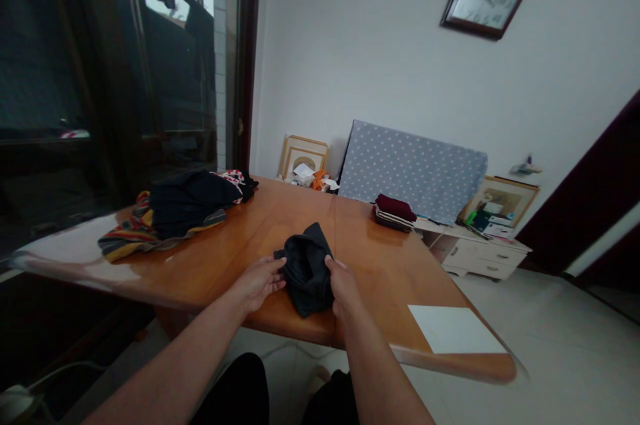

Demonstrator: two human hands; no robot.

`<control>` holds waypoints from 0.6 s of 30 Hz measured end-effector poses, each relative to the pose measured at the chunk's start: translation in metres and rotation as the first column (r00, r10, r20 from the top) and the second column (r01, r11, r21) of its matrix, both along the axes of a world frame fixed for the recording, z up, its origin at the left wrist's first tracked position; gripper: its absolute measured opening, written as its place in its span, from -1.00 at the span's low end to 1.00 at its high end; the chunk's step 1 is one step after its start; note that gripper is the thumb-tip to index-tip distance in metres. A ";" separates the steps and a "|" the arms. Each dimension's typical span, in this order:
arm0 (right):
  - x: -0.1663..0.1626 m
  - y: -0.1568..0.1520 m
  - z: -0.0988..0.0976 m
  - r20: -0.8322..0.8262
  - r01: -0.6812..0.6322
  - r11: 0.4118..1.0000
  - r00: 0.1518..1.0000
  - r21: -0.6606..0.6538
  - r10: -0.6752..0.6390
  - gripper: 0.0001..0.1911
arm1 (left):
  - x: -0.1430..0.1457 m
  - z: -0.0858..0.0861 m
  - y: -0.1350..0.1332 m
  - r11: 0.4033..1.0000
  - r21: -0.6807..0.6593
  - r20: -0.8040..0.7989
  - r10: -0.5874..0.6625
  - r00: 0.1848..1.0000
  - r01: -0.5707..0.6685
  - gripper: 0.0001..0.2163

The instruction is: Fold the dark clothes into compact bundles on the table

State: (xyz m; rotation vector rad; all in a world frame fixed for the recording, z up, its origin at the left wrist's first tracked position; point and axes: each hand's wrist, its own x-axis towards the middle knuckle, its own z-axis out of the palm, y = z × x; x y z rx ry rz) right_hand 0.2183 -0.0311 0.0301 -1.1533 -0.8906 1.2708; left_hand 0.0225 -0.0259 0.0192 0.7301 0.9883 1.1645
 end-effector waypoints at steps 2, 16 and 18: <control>-0.001 -0.001 0.000 -0.093 0.016 1.000 0.996 -0.025 -0.018 -0.71 | 0.004 0.000 0.001 1.000 -0.022 -0.066 -0.007 0.998 0.006 -0.77; -0.041 -0.023 0.026 0.297 -0.154 0.979 0.949 0.132 0.109 -0.55 | 0.007 0.038 -0.002 0.967 0.193 -0.189 -0.127 0.974 0.163 -0.53; -0.042 -0.019 0.020 0.325 -0.134 0.974 0.943 0.182 0.068 -0.59 | 0.007 0.039 -0.005 0.967 0.167 -0.208 -0.156 0.966 0.192 -0.46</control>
